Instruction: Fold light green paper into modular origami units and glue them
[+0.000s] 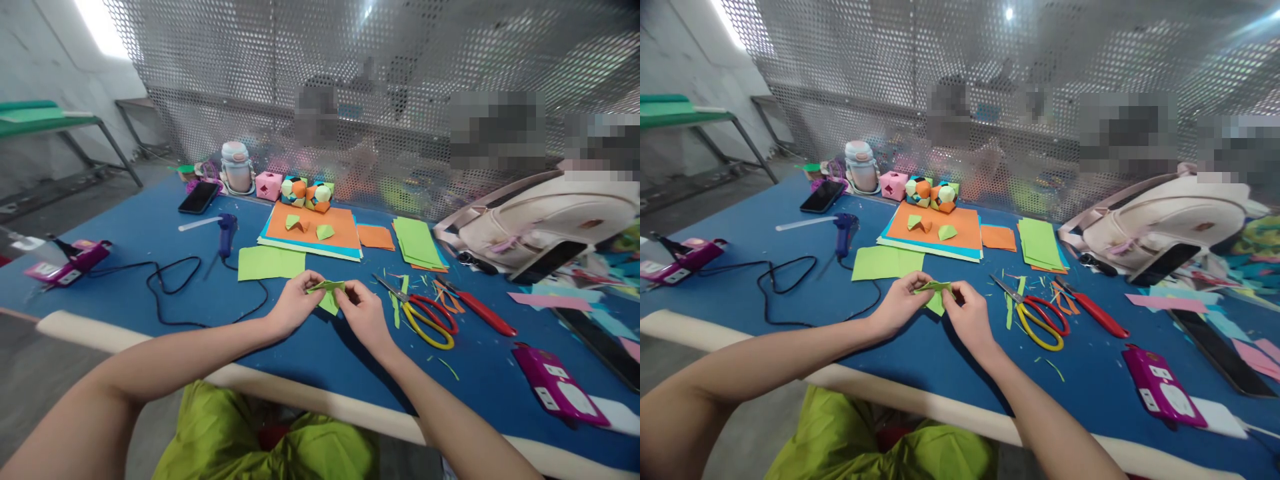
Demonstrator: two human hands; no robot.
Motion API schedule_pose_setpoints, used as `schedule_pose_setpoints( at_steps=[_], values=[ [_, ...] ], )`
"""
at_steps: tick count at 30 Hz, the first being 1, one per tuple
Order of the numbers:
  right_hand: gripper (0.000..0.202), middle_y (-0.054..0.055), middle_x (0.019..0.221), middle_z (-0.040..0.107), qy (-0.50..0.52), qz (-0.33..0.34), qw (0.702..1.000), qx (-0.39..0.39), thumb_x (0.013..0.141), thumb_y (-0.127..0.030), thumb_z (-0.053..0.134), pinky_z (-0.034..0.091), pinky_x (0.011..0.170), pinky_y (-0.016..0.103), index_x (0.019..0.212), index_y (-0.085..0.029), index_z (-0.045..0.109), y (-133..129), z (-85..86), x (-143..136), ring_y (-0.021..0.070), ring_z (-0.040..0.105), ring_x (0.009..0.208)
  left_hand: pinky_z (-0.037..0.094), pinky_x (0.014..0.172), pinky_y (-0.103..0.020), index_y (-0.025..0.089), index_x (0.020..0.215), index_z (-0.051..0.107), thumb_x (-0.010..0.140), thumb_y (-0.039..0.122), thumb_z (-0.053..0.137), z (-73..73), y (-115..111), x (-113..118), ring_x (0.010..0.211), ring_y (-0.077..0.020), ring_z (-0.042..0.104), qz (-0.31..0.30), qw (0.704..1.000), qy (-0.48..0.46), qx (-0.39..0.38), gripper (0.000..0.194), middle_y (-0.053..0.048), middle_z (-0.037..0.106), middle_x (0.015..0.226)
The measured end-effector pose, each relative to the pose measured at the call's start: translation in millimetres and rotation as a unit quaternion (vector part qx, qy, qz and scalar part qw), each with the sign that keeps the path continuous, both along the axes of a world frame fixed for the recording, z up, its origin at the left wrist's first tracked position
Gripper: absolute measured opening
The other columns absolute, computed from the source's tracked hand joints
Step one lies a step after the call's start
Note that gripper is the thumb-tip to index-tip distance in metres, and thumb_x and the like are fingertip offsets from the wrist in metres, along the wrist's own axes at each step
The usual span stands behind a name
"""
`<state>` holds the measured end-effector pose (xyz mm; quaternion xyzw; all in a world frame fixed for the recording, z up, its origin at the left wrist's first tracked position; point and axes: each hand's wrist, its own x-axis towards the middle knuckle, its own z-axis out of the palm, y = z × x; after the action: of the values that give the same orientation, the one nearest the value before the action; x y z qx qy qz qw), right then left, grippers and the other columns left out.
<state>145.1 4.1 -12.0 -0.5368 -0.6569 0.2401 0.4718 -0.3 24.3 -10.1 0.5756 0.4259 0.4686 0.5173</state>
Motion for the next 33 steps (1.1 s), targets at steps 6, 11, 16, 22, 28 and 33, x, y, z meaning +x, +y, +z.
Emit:
schedule_pose_setpoints(
  at_steps=[6,11,16,22,28,33],
  values=[
    [0.013,-0.001,0.064,0.052,-0.007,-0.017,1.000,0.020,0.080,-0.028,0.052,0.041,0.058,0.026,0.070,-0.019,0.054,1.1,-1.2,2.2,0.0129,0.048,0.058,0.043,0.069,-0.024,0.015,0.088,0.062,0.073,0.020,0.054,0.4,-1.4,0.2,0.075,-0.0137,0.057,-0.019,1.000,0.017,-0.010,0.018,-0.002,0.065,0.083],
    [0.009,0.000,0.069,0.056,-0.019,0.010,1.000,0.008,0.079,-0.025,0.052,0.042,0.060,0.026,0.079,-0.019,0.058,0.9,-3.5,-1.5,0.0142,0.052,0.063,0.043,0.069,-0.025,0.016,0.080,0.064,0.074,0.019,0.051,-1.2,0.3,-1.6,0.074,-0.0149,0.057,0.005,0.996,0.083,0.031,0.015,-0.001,0.065,0.078],
    [0.009,0.001,0.068,0.056,-0.021,0.002,1.000,0.005,0.078,-0.023,0.051,0.041,0.061,0.026,0.074,-0.018,0.057,1.4,-4.1,-4.0,0.0149,0.052,0.064,0.044,0.072,-0.025,0.016,0.081,0.062,0.072,0.015,0.049,-1.4,-2.0,0.1,0.077,-0.0143,0.059,0.000,0.992,0.110,0.056,0.016,0.000,0.065,0.079],
    [0.010,0.002,0.071,0.059,-0.017,-0.001,1.000,-0.002,0.076,-0.022,0.051,0.041,0.064,0.026,0.075,-0.018,0.059,0.8,-1.9,-4.1,0.0156,0.054,0.067,0.045,0.070,-0.023,0.016,0.082,0.062,0.075,0.016,0.049,-2.3,-3.4,0.6,0.075,-0.0133,0.059,0.005,0.989,0.126,0.076,0.014,0.000,0.065,0.078],
    [0.019,0.004,0.082,0.066,-0.008,0.008,1.000,-0.013,0.074,-0.020,0.049,0.043,0.070,0.027,0.084,-0.018,0.066,2.1,0.1,-5.5,0.0171,0.058,0.075,0.045,0.076,-0.026,0.016,0.084,0.064,0.076,0.013,0.050,-6.2,-2.3,1.2,0.083,-0.0142,0.058,0.003,0.984,0.112,0.136,0.016,-0.004,0.064,0.086],
    [0.018,0.003,0.075,0.066,0.008,-0.020,0.999,-0.034,0.075,-0.026,0.051,0.042,0.065,0.026,0.079,-0.017,0.066,1.5,4.3,-5.4,0.0171,0.057,0.070,0.045,0.068,-0.023,0.016,0.089,0.061,0.076,0.016,0.052,-0.9,-6.2,3.6,0.077,-0.0130,0.056,0.015,0.984,0.121,0.130,0.015,-0.003,0.060,0.085]
  ],
)
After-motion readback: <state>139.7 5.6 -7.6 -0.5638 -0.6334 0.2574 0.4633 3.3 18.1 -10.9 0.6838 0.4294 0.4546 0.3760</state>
